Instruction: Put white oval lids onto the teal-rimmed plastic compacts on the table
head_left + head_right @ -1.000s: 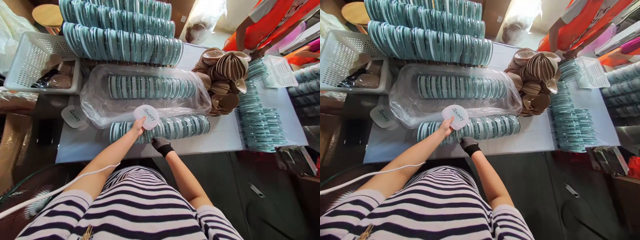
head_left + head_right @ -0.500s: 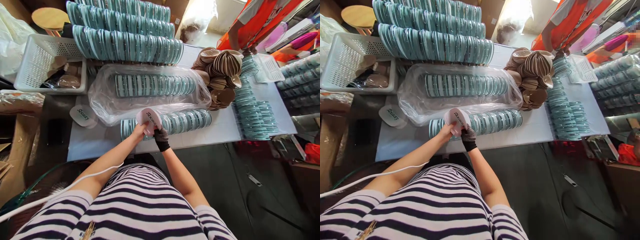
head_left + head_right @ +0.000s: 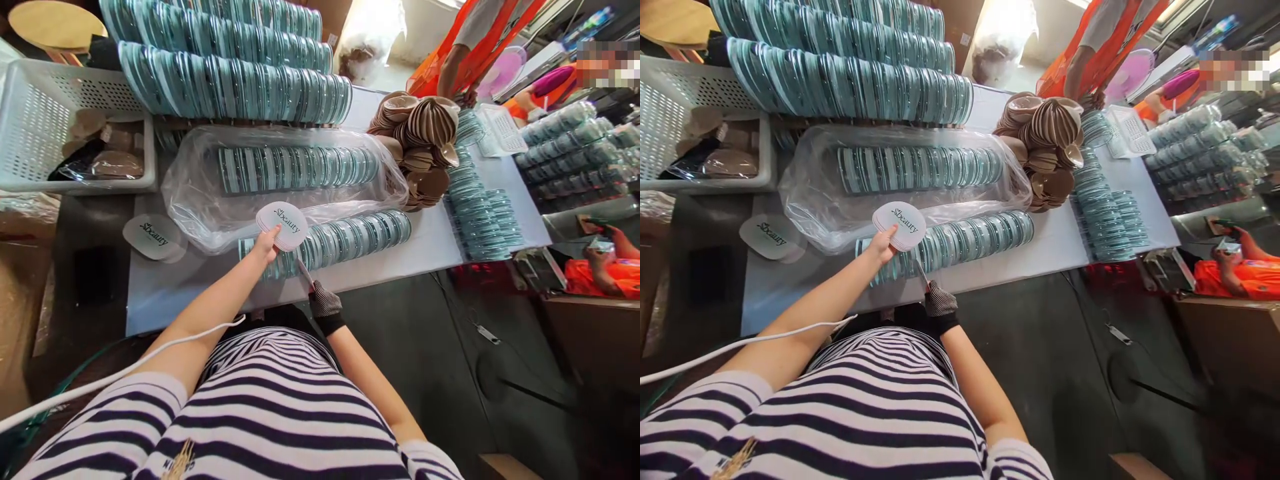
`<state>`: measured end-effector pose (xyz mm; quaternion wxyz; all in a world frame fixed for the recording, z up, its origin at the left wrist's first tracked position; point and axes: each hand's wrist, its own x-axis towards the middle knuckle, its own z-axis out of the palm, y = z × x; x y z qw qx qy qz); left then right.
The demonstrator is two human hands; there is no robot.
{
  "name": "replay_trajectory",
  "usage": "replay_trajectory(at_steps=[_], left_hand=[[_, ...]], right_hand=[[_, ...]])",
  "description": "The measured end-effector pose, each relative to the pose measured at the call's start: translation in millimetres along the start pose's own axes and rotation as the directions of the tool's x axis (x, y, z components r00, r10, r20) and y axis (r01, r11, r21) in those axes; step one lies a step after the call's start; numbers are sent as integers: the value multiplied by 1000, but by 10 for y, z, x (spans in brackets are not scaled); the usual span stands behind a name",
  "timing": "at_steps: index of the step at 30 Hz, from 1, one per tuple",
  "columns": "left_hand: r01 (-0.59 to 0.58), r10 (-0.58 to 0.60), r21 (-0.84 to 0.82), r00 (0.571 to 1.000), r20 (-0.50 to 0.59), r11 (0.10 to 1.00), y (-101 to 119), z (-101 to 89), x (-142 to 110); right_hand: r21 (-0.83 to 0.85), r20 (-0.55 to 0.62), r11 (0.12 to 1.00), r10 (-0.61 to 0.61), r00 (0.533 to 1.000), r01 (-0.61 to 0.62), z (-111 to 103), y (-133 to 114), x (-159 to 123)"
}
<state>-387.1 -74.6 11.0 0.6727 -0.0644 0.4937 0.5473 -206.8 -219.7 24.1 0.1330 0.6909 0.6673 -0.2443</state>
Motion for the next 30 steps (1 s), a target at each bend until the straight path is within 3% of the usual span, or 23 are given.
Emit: replay_trajectory(at_steps=[3, 7, 11, 15, 17, 19, 22, 23, 25, 27, 29, 30], left_hand=[[11, -12, 9, 1000, 11, 1000, -6, -11, 5], [27, -27, 15, 1000, -10, 1000, 2, -31, 25], [45, -45, 3, 999, 22, 999, -4, -49, 30], [61, -61, -14, 998, 22, 998, -5, -53, 21], [59, -58, -23, 998, 20, 998, -9, -55, 20], [46, -46, -28, 999, 14, 999, -18, -57, 20], [16, -17, -24, 1000, -15, 1000, -39, -43, 19], [4, -5, -22, 1000, -26, 1000, -45, -32, 18], [-11, 10, -14, 999, -46, 1000, -52, 0, 15], [-25, 24, -6, 998, -63, 1000, -53, 34, 7], [-41, 41, -2, 997, -70, 999, -54, 55, -20], [-48, 48, 1, 997, -66, 999, -57, 54, -44]], right_hand=[[0, 27, 999, 43, 999, -43, -140, -229, 333], [11, -23, 999, 47, 999, -47, -244, -217, 381], [32, -34, 999, 9, 999, -8, -152, -147, 357], [24, -16, 999, -26, 1000, 27, 21, -227, 585], [110, 13, 994, -17, 1000, 15, 84, -253, 691], [374, 120, 927, -10, 993, -36, 107, -242, 741], [707, 325, 690, -122, 938, -156, 36, -187, 737], [758, 375, 624, -180, 909, -189, -23, -170, 731], [766, 418, 607, -217, 882, -213, -193, -150, 737], [703, 362, 690, -139, 922, -172, -409, -149, 781], [610, 110, 792, -44, 993, -33, -624, -155, 857], [591, -37, 806, -24, 999, 42, -714, -159, 898]])
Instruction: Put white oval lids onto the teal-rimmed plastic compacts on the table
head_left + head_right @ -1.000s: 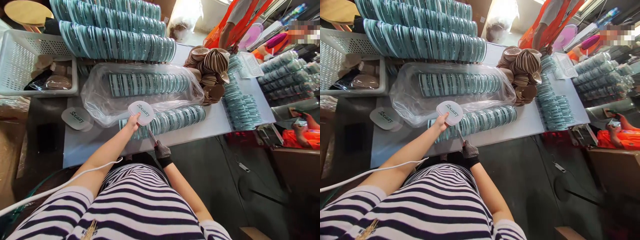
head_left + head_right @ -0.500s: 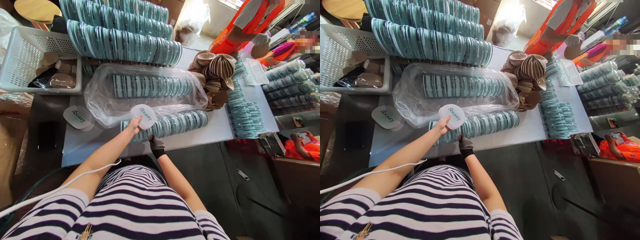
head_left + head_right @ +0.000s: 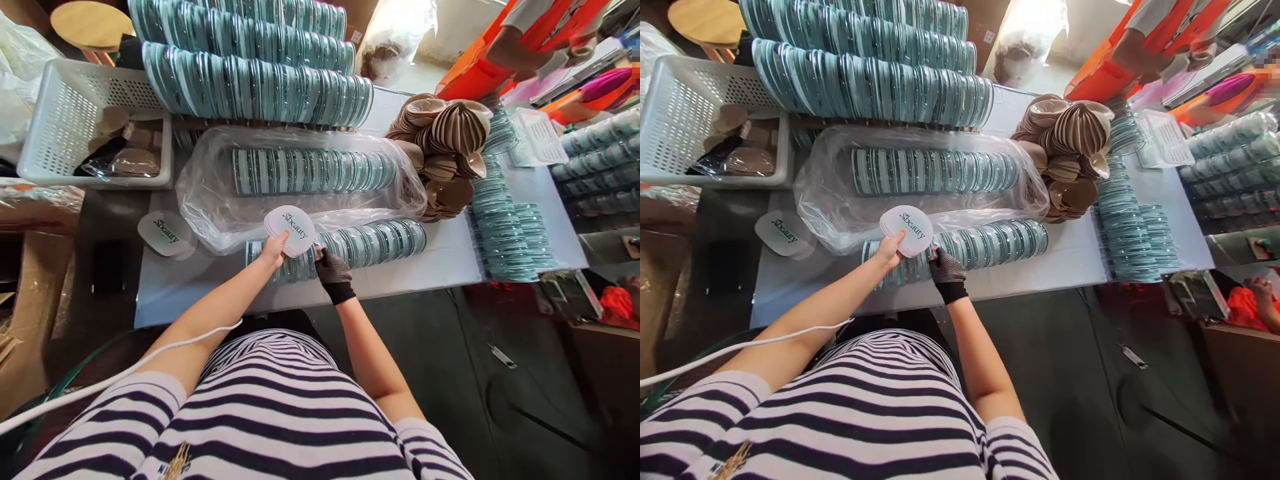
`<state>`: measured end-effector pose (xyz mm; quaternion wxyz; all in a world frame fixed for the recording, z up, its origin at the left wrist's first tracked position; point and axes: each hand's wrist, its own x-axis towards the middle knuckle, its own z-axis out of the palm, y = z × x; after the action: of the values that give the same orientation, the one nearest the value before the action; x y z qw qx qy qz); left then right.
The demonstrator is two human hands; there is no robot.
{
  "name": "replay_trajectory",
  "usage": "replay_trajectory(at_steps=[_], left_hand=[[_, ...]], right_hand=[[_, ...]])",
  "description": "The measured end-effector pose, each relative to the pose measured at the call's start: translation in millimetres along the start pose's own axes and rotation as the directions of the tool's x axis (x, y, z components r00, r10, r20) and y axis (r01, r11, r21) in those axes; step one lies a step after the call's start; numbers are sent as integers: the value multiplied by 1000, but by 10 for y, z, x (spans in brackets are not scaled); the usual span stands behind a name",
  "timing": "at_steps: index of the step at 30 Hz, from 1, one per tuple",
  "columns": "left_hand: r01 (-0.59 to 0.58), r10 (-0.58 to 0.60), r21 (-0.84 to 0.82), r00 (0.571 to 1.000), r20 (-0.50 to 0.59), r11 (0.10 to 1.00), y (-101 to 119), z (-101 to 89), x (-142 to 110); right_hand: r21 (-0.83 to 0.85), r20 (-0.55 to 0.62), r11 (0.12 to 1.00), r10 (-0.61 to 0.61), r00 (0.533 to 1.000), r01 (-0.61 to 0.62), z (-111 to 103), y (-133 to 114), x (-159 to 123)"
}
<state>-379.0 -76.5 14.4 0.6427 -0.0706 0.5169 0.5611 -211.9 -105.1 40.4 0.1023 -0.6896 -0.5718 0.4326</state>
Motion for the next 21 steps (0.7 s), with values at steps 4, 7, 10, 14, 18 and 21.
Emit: replay_trajectory(at_steps=[4, 7, 10, 14, 18, 21], left_hand=[[16, -17, 17, 995, 96, 1000, -30, -103, -146], [-16, 15, 11, 992, 123, 1000, -73, -237, -235], [-37, 34, 27, 993, 114, 999, -104, -332, -271], [-6, 1, 28, 988, 153, 1000, -14, -323, -259], [-46, 50, -46, 995, 82, 998, 242, -274, -134], [-46, 46, -100, 999, -4, 994, 389, -308, 24]], right_hand=[[-63, -177, 977, -213, 961, 204, -81, -125, 65], [-140, -229, 928, -371, 900, 346, 89, -168, -60], [-106, -244, 935, -354, 903, 338, 322, -213, -167], [112, -162, 988, -88, 983, 106, 405, -197, -189], [-86, -341, 990, -136, 930, 113, 223, 35, -600], [-420, -205, 903, -190, 960, 89, 210, 255, -1114]])
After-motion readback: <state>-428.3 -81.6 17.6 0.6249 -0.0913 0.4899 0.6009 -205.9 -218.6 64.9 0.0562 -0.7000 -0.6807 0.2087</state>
